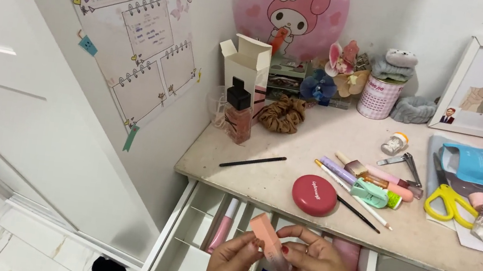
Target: The person organizes a cluttered desk by picking up various cosmetic and personal care items and placing them into a white drawer organizer. Items handled include bottles, tubes, a compact, and a nail clipper, which are arranged into compartments within the drawer.
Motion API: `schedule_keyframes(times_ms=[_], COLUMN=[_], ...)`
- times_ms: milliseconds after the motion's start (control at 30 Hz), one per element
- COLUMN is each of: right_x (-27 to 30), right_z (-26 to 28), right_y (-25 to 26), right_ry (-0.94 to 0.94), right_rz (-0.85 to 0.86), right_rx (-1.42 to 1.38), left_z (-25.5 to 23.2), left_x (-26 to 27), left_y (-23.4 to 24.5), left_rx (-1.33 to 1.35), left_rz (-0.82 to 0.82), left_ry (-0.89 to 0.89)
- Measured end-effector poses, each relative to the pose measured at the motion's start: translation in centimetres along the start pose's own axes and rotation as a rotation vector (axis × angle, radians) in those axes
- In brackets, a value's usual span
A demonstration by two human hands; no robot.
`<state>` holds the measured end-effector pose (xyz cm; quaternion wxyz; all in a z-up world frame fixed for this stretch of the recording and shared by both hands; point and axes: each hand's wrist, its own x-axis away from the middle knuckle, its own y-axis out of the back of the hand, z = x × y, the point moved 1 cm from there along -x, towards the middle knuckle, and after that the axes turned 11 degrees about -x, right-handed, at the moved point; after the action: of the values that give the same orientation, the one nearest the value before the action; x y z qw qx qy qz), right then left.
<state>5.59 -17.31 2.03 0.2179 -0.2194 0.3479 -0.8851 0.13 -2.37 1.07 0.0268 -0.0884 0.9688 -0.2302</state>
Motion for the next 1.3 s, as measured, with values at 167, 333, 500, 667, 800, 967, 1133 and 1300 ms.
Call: schedule_keyframes(times_ms=[167,333,500,667,800,967,1133,1300], right_x=[0.2,0.6,1.6,1.8,1.9,2.6,2.3,1.9], right_z=[-0.5,-0.8,-0.6,-1.1,-1.0,-0.4,-0.8,-1.6], right_y=[-0.6,-0.9,-3.1,-3.8,-3.8,-3.2,-0.8,0.7], right_ry=[-0.028,0.017,-0.066,-0.111,-0.191,-0.226,-0.215,-0.213], right_rz=[0.028,-0.009,-0.087,-0.034,-0.089,-0.155,-0.262,-0.192], right_rx=[-0.001,0.189,0.29,0.17,0.202,0.295,0.183,0.237], left_z=[0.1,-0.6,-1.2,-1.7,-1.7,-4.3,-1.9,0.1], left_x=[-0.3,-0.1,0.3,0.3,-0.1,-0.4,-2.3,-3.4], left_y=[0.6,0.8,0.7,0.9,1.7,4.0,7.7,7.8], left_rx=[-0.019,-0.113,-0.151,-0.18,-0.14,-0.158,-1.256,-1.506], left_rz=[-0.102,-0.217,-0.267,-0.322,-0.36,-0.43,-0.332,-0.138], left_ry=[0.072,0.068,0.075,0.06,0.107,0.118,0.08,-0.117])
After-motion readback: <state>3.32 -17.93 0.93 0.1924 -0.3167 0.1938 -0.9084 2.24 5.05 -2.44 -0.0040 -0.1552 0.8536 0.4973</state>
